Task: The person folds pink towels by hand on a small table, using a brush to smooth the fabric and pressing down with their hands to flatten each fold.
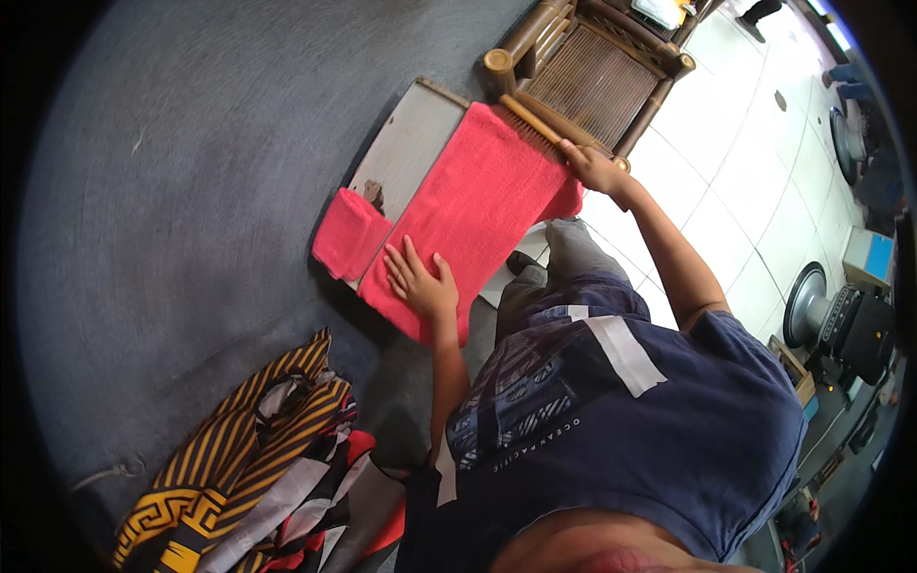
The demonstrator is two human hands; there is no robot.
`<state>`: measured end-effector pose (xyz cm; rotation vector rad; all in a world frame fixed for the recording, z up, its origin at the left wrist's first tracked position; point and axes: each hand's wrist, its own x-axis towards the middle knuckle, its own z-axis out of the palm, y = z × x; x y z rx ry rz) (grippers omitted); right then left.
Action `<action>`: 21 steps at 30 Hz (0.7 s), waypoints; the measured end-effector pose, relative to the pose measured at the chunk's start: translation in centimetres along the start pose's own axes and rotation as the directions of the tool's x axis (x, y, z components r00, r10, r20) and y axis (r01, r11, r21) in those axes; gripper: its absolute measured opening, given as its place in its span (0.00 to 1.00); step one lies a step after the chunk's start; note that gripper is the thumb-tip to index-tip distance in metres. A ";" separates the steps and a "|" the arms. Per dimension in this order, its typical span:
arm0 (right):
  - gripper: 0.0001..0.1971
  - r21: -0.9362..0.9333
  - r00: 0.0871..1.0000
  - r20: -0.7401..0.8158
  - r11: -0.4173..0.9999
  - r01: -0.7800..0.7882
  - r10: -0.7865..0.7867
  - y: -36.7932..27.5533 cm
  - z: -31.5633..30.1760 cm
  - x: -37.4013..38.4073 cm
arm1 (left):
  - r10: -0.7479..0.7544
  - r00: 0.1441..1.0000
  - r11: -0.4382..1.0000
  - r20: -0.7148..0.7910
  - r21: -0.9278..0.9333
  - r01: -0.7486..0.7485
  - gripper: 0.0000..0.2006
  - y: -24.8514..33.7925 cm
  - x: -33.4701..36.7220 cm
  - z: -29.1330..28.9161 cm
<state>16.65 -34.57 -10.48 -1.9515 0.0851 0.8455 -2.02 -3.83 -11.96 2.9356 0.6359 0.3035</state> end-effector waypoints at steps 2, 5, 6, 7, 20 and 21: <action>0.38 -0.140 0.998 0.066 0.990 0.022 -0.013 0.8 -0.8 1.8 | 0.023 1.000 1.000 0.010 0.009 -0.023 0.31 0.3 0.0 -0.2; 0.40 -0.335 0.996 0.081 0.940 0.067 -0.042 2.5 -1.8 4.8 | 0.036 0.999 0.999 0.035 0.014 -0.037 0.30 0.7 0.2 -0.7; 0.40 -0.394 0.996 0.074 0.916 0.069 -0.043 2.5 -2.0 5.7 | 0.030 0.999 1.000 0.043 0.002 -0.031 0.30 0.8 0.4 -0.9; 0.40 -0.451 0.997 0.066 0.890 0.069 -0.044 2.8 -2.1 6.7 | 0.024 0.999 1.000 0.049 0.004 -0.024 0.31 0.9 0.4 -0.8; 0.35 -0.175 0.961 0.129 0.948 0.264 -0.244 3.4 -1.1 7.3 | -0.008 1.000 0.999 -0.011 -0.051 0.007 0.31 1.1 0.7 -0.3; 0.36 -0.274 0.973 0.139 0.937 0.219 -0.186 3.4 -1.8 8.2 | -0.002 1.000 0.999 -0.015 -0.054 0.001 0.31 1.0 0.7 -0.3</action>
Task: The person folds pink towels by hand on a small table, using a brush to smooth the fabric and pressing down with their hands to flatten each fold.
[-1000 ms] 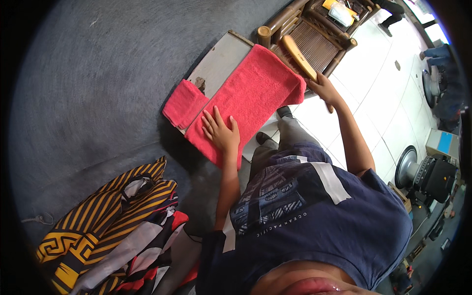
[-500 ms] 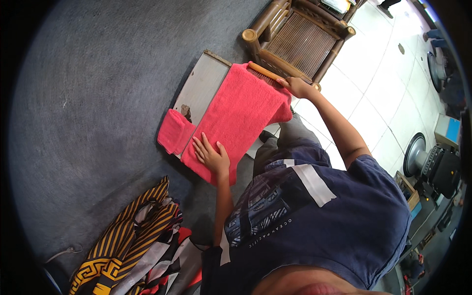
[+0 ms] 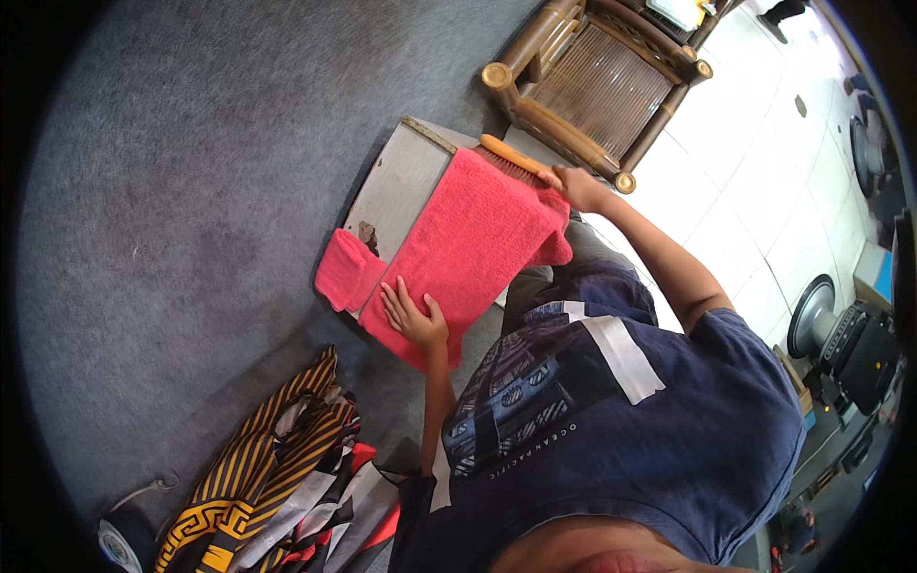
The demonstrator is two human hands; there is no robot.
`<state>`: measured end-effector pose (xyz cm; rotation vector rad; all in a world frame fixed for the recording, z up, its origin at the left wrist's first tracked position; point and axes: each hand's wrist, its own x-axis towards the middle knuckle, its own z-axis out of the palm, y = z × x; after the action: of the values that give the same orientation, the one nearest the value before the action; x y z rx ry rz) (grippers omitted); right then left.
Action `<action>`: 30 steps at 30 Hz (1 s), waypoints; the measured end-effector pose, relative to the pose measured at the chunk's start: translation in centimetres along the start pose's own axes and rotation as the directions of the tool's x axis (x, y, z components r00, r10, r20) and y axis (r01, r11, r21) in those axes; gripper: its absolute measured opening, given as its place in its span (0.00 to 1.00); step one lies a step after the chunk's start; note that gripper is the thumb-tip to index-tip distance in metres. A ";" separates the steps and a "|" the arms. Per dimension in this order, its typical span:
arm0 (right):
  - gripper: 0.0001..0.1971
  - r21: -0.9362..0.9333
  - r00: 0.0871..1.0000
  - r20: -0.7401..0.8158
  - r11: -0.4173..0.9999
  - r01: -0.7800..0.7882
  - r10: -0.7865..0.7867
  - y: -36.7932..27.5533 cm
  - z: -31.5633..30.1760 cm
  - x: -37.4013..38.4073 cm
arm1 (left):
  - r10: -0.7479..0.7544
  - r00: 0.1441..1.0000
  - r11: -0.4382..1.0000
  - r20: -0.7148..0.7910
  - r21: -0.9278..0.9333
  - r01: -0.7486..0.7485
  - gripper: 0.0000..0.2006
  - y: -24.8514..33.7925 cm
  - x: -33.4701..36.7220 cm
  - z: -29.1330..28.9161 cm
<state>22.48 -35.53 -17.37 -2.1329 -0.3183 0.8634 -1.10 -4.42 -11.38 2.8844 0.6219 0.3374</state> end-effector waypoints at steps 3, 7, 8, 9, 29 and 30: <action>0.33 -0.100 0.994 -0.089 0.992 -0.072 0.063 -0.3 -2.5 0.8 | -0.051 0.998 0.998 0.022 0.030 0.050 0.30 0.3 0.0 -0.1; 0.29 0.220 0.959 -0.269 0.964 0.146 -0.084 -3.7 -2.7 -1.8 | -0.069 0.998 0.998 -0.012 0.006 0.069 0.29 0.1 -0.3 0.3; 0.28 0.177 0.967 -0.227 0.971 0.160 -0.118 -4.3 -2.1 -2.7 | -0.073 0.997 0.997 -0.017 -0.002 0.073 0.28 0.1 -0.3 0.3; 0.28 0.143 0.981 -0.141 0.978 0.151 -0.131 -4.9 -1.4 -3.4 | -0.078 0.997 0.997 -0.024 -0.011 0.077 0.28 0.3 -0.3 0.2; 0.30 -0.258 0.808 -0.092 0.798 0.545 -0.582 -12.3 -1.2 -6.7 | -0.092 0.996 0.995 -0.016 -0.041 0.091 0.30 0.6 0.6 -0.7; 0.34 -0.147 0.743 0.079 0.729 0.668 -0.665 -13.6 0.5 -7.8 | -0.099 0.995 0.994 -0.017 -0.053 0.098 0.30 0.7 0.4 -0.5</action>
<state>17.20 -30.14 -3.67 -1.9230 -1.1299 0.4328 -0.63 -4.80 -10.73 2.7923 0.7439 0.3626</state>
